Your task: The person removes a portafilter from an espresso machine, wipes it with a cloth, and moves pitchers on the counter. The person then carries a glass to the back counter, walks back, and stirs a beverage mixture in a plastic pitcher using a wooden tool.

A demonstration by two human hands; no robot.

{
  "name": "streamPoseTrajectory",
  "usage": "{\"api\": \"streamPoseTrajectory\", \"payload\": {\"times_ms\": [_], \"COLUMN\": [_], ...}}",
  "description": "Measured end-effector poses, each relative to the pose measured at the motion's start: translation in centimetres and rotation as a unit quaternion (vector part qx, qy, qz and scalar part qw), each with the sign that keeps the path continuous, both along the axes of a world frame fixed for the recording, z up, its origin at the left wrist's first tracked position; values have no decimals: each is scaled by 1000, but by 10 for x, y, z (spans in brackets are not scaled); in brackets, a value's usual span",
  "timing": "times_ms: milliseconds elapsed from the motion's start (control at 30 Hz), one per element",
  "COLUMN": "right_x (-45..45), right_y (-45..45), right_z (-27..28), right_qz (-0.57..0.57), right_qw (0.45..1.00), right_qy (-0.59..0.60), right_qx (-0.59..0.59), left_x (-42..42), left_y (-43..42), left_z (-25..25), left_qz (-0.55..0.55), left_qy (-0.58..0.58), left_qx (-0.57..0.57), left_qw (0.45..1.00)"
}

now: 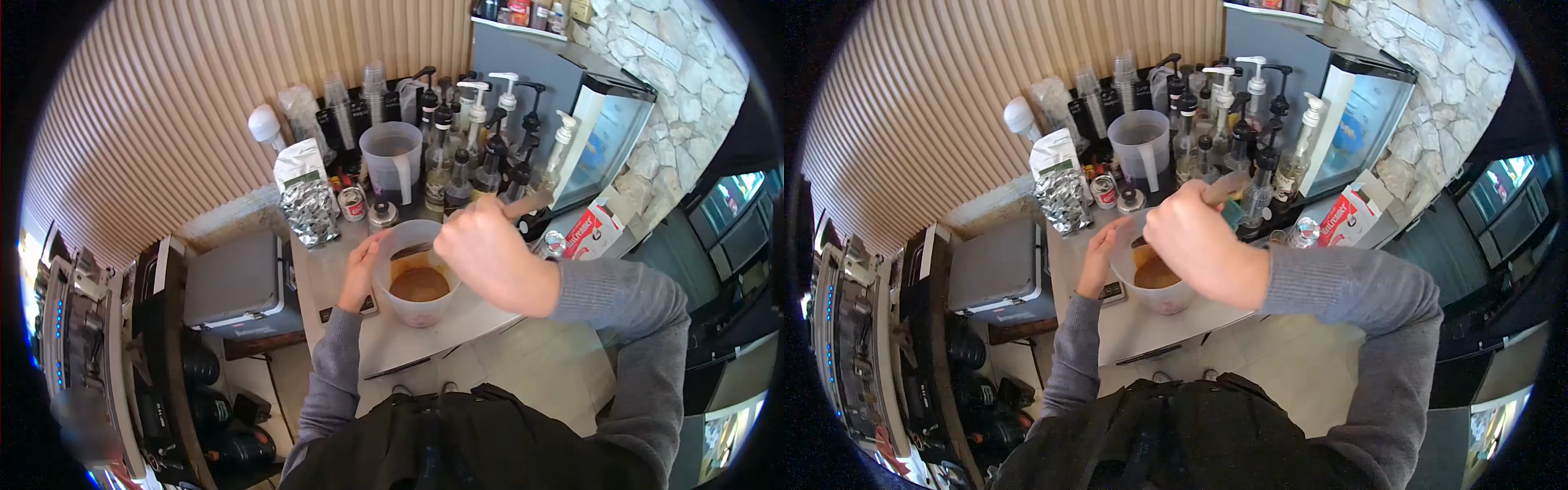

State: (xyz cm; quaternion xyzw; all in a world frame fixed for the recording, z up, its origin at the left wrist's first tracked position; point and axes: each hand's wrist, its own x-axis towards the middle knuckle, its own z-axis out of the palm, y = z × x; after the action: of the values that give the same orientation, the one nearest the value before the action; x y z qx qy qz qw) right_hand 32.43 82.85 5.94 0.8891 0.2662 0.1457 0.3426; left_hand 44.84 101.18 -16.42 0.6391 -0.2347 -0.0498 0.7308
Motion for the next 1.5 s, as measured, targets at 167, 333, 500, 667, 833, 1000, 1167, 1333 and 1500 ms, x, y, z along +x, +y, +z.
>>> {"api": "streamPoseTrajectory", "payload": {"times_ms": [167, 333, 500, 667, 833, 1000, 1167, 1333, 1500], "right_x": [22, 36, 20, 21, 34, 22, 21, 57, 67], "right_y": [-4, -14, -8, -8, -18, -14, 0, 1, -1], "right_z": [-64, -89, -28, -56, -88, -39, -46, -104, -100], "right_qz": [33, 78, 99, 135, 141, 78, 26, 74, 135], "right_qw": [999, 996, 994, 986, 988, 997, 999, 996, 987], "right_qy": [15, 29, -12, -66, -26, 4, 38, 47, 80], "right_qx": [7, 10, -32, -70, -51, 9, 8, -24, -45], "left_x": [1, -2, 0, 2, -9, -11, -27, -47, -86], "left_y": [-3, -4, -2, -3, -10, -7, -7, -12, -23], "left_z": [-4, -3, -3, -5, 1, -5, 0, -3, 3], "left_qz": [-51, -31, -45, -60, -50, -40, 48, 122, 203], "left_qy": [63, 71, 68, 81, 105, 101, 72, 45, 38], "left_qx": [-78, -82, -71, -95, -140, -149, -171, -194, -193], "left_qw": [994, 994, 994, 990, 983, 983, 981, 972, 959]}}
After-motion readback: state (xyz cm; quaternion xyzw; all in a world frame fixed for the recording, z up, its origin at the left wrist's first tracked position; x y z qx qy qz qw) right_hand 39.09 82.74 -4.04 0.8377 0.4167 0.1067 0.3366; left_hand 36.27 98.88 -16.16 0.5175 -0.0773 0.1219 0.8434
